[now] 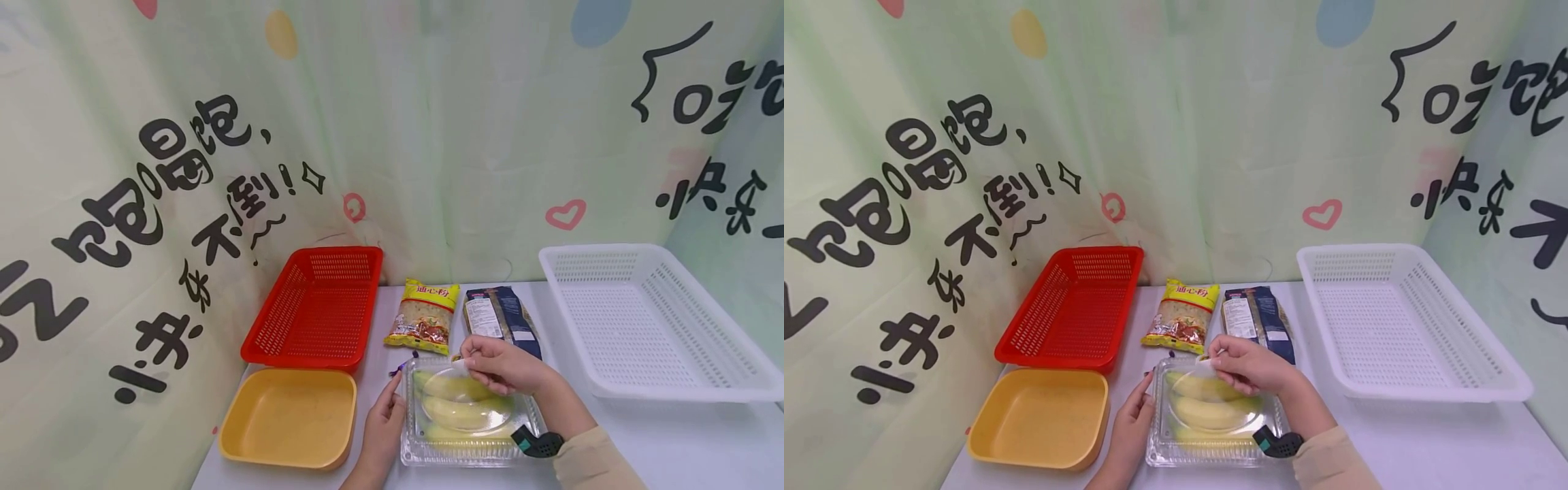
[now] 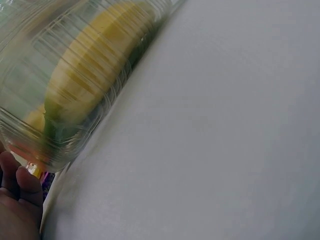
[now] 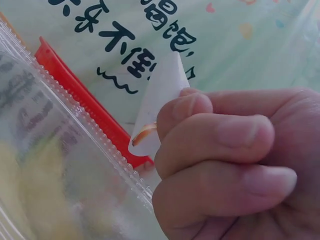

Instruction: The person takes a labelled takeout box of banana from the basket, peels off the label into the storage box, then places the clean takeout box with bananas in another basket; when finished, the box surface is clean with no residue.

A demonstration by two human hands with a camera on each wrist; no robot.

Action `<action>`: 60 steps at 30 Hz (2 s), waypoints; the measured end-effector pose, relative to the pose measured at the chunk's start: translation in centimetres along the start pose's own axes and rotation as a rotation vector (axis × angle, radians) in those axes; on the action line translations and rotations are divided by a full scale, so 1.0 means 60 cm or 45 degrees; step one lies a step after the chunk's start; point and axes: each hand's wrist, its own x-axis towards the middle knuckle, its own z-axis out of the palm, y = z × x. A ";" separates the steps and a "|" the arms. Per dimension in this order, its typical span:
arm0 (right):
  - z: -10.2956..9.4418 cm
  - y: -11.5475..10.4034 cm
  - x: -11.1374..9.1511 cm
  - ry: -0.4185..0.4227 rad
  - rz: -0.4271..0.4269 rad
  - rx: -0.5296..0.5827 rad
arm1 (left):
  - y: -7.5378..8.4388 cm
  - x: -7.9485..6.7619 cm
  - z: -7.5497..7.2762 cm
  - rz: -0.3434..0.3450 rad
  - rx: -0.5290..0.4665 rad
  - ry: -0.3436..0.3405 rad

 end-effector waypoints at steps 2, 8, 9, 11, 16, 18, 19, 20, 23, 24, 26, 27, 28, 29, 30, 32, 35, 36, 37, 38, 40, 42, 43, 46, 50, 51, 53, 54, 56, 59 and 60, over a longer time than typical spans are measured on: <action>0.000 0.000 0.001 -0.001 -0.009 -0.014 | 0.000 0.000 0.000 0.004 -0.001 -0.002; 0.003 -0.004 0.004 0.006 -0.034 -0.015 | -0.003 0.001 0.001 0.017 -0.010 -0.001; 0.004 -0.006 0.004 0.018 -0.031 -0.021 | -0.003 0.001 0.001 0.018 -0.009 0.000; 0.006 -0.010 0.004 0.051 -0.023 -0.046 | -0.003 0.000 0.000 0.023 -0.012 -0.002; 0.012 -0.024 0.004 0.157 0.035 -0.154 | 0.001 0.000 0.001 0.020 0.007 0.006; 0.015 -0.030 0.003 0.196 0.070 -0.188 | 0.002 0.000 0.001 0.020 0.012 0.016; 0.016 -0.032 0.003 0.213 0.087 -0.205 | 0.002 0.001 0.002 0.022 0.012 0.019; 0.018 -0.035 0.003 0.227 0.101 -0.221 | 0.002 0.001 0.002 0.027 0.009 0.021; 0.021 -0.039 0.003 0.259 0.133 -0.270 | 0.001 0.001 0.003 0.027 0.010 0.026; 0.021 -0.040 0.003 0.265 0.140 -0.291 | 0.001 0.001 0.003 0.027 0.012 0.025; 0.021 -0.040 0.004 0.272 0.145 -0.328 | 0.000 0.002 0.003 0.025 0.015 0.022; 0.020 -0.039 0.004 0.274 0.149 -0.343 | -0.001 0.002 0.003 0.024 0.017 0.021; 0.019 -0.038 0.004 0.271 0.146 -0.357 | -0.002 0.003 0.003 0.026 0.022 0.020; 0.019 -0.037 0.005 0.265 0.136 -0.367 | -0.003 0.004 0.003 0.027 0.023 0.019; 0.018 -0.037 0.005 0.255 0.126 -0.373 | -0.004 0.003 0.003 0.034 0.024 0.019; 0.017 -0.035 0.005 0.228 0.091 -0.372 | -0.005 0.004 0.004 0.044 0.020 0.018; 0.016 -0.034 0.005 0.190 0.027 -0.370 | -0.004 0.002 0.004 0.047 0.009 0.018; 0.017 -0.034 0.005 0.181 0.011 -0.365 | -0.004 0.002 0.004 0.047 0.007 0.019; 0.017 -0.033 0.005 0.175 -0.004 -0.352 | -0.004 0.002 0.004 0.045 0.005 0.020; 0.018 -0.033 0.006 0.169 -0.024 -0.344 | -0.003 0.002 0.004 0.045 0.006 0.020; 0.021 -0.033 0.007 0.155 -0.057 -0.291 | -0.002 0.002 0.004 0.044 0.006 0.019; 0.024 -0.035 0.009 0.179 -0.073 -0.245 | -0.002 0.002 0.004 0.039 0.007 0.019; 0.026 -0.037 0.010 0.198 -0.082 -0.231 | -0.001 0.002 0.004 0.038 0.007 0.018; 0.032 -0.041 0.013 0.307 -0.079 -0.258 | 0.001 0.002 0.004 0.032 0.015 0.020; 0.036 -0.045 0.016 0.449 -0.001 -0.352 | 0.002 0.001 0.003 0.031 0.023 0.023; 0.036 -0.045 0.016 0.464 0.020 -0.365 | 0.002 0.001 0.003 0.031 0.024 0.023; 0.038 -0.047 0.017 0.482 0.049 -0.371 | 0.002 0.001 0.003 0.028 0.025 0.022; 0.038 -0.048 0.017 0.483 0.057 -0.364 | 0.001 0.002 0.002 0.027 0.025 0.021; 0.040 -0.051 0.017 0.482 0.069 -0.344 | 0.000 0.002 0.002 0.024 0.025 0.022; 0.042 -0.057 0.018 0.526 0.132 -0.330 | -0.001 0.002 0.002 0.016 0.037 0.025; 0.042 -0.059 0.019 0.549 0.158 -0.329 | 0.000 0.002 0.003 0.012 0.042 0.027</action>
